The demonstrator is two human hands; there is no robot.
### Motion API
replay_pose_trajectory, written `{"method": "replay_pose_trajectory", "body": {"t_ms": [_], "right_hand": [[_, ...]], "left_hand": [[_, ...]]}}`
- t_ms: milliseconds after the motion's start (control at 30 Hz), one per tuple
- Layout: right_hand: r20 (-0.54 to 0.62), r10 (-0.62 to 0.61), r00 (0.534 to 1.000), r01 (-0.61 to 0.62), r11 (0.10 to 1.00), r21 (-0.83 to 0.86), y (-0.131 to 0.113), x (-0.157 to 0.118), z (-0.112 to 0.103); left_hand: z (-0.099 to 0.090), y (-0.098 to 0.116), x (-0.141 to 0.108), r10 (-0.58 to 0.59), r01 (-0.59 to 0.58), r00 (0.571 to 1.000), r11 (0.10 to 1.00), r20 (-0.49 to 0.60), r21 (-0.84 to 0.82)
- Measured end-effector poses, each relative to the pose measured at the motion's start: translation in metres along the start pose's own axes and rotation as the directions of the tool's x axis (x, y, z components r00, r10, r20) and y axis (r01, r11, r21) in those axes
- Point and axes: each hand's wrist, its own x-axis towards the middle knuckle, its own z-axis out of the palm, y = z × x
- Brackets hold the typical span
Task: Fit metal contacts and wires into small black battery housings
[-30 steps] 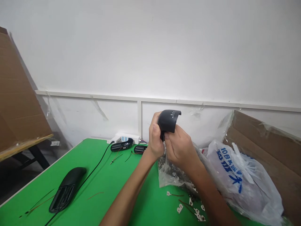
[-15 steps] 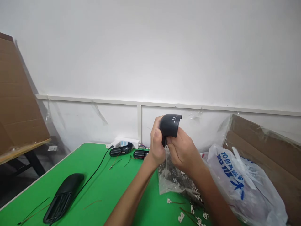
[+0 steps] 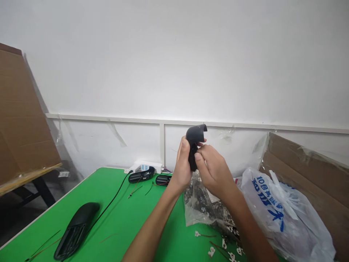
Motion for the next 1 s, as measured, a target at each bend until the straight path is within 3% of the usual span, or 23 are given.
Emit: {"method": "replay_pose_trajectory", "body": {"t_ms": [100, 200, 333, 467, 700, 833, 900, 933, 967, 1000], "right_hand": [[-0.013, 0.125, 0.992, -0.123, 0.989, 0.078, 0.009, -0.002, -0.01], [-0.049, 0.118, 0.992, -0.108, 0.979, 0.176, 0.013, -0.004, -0.015], [-0.194, 0.071, 0.978, -0.043, 0.988, 0.149, 0.005, -0.003, -0.013], [-0.363, 0.065, 0.93, -0.025, 0.993, 0.115, -0.007, 0.001, -0.019], [-0.381, 0.277, 0.882, -0.235, 0.96, 0.152, -0.033, 0.0, -0.035], [-0.437, 0.315, 0.842, -0.272, 0.949, 0.159, -0.032, 0.0, -0.034], [-0.467, 0.325, 0.822, -0.288, 0.946, 0.15, -0.026, 0.001, -0.033], [-0.48, 0.33, 0.813, -0.296, 0.944, 0.148, -0.023, 0.001, -0.033], [-0.49, 0.337, 0.804, -0.302, 0.941, 0.152, -0.019, 0.001, -0.034], [-0.492, 0.349, 0.798, -0.308, 0.937, 0.165, -0.016, 0.001, -0.034]], "left_hand": [[0.012, 0.007, -0.001, -0.116, 0.094, 0.986, 0.981, -0.123, -0.167], [0.018, 0.016, -0.002, -0.114, 0.07, 0.973, 0.975, -0.203, -0.213], [0.023, 0.03, -0.007, -0.124, 0.09, 0.98, 0.973, -0.155, -0.213], [0.034, 0.036, -0.017, -0.112, 0.093, 0.989, 0.977, -0.092, -0.192], [0.043, 0.042, -0.025, -0.196, 0.177, 0.976, 0.968, -0.096, -0.177], [0.036, 0.029, -0.02, -0.232, 0.219, 0.958, 0.971, -0.168, -0.096], [0.023, 0.017, -0.013, -0.086, 0.101, 0.96, 0.994, -0.267, 0.043], [0.015, 0.011, -0.009, 0.075, -0.027, 0.951, 0.986, -0.299, 0.162], [0.006, 0.006, -0.004, 0.282, -0.194, 0.919, 0.932, -0.275, 0.305], [-0.002, 0.003, 0.0, 0.483, -0.374, 0.861, 0.813, -0.159, 0.445]]}}
